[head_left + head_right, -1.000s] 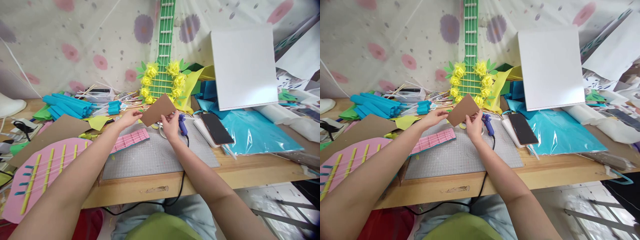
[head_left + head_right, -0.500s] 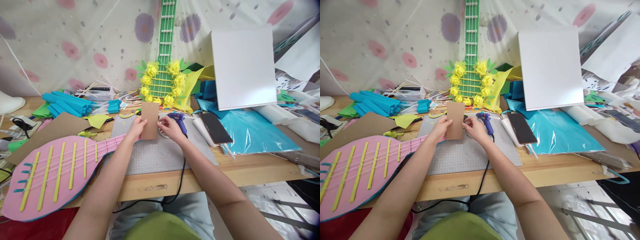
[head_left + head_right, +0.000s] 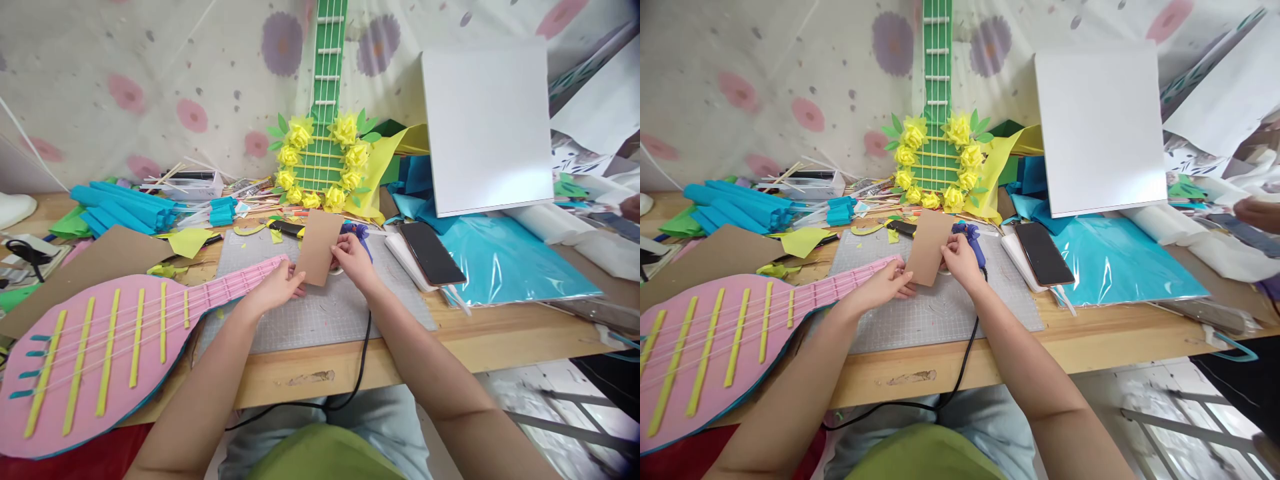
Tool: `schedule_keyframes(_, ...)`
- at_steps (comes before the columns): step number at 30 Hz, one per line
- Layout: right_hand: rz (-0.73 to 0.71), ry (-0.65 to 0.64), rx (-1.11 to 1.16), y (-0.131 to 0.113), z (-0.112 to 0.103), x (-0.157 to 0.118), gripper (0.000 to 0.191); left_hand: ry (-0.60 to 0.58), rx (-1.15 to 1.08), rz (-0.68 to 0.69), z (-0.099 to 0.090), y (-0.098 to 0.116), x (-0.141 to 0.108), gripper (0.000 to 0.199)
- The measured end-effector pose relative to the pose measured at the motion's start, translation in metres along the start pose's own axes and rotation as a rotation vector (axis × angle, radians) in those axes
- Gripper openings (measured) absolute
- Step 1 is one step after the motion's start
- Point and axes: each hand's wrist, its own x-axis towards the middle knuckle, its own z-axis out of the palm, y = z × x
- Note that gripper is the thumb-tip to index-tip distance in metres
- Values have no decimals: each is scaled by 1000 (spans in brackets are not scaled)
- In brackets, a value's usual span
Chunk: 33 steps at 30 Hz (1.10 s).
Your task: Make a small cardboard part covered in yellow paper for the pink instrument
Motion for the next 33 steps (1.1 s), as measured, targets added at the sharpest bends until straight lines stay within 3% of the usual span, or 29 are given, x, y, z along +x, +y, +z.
schedule_keyframes(2,15,23,-20,0,0,-1,14,71,255,21,-9,-2,-1,20)
schedule_keyframes(5,79,-30,-25,-3,8,-8,17,296,612,41,-28,-2,1,18)
schedule_keyframes(10,266,-240,66,-8,37,-22,15,597,818,31,-46,-5,8,24)
schedule_keyframes(12,306,-320,66,-7,47,-24,9,583,777,97,-42,-8,7,32)
schedule_keyframes(15,324,-403,-63,-8,52,-24,11,379,739,248,-34,-11,0,60)
schedule_keyframes(18,275,-523,-501,-19,42,-15,24,309,809,233,-32,-12,-7,70)
schedule_keyframes(19,195,-490,-707,-25,38,-10,29,313,823,202,-33,-12,-8,69)
schedule_keyframes(20,93,-364,-885,-30,34,-4,29,315,827,174,-35,-12,-9,68)
schedule_keyframes(21,-5,-204,-1007,-35,31,4,27,312,827,152,-38,-13,-9,67)
schedule_keyframes(23,-206,-62,-1129,-41,33,22,25,300,818,117,-41,-14,-8,67)
schedule_keyframes(25,-394,-52,-1197,-40,43,40,34,301,805,85,-42,-16,-6,69)
schedule_keyframes(27,-540,-127,-1274,-35,58,56,46,319,790,64,-41,-17,-3,70)
schedule_keyframes(30,-481,-223,-1353,-26,76,73,53,367,752,64,-38,-21,1,70)
schedule_keyframes(33,-437,-227,-1398,-25,80,78,51,417,705,77,-37,-25,4,74)
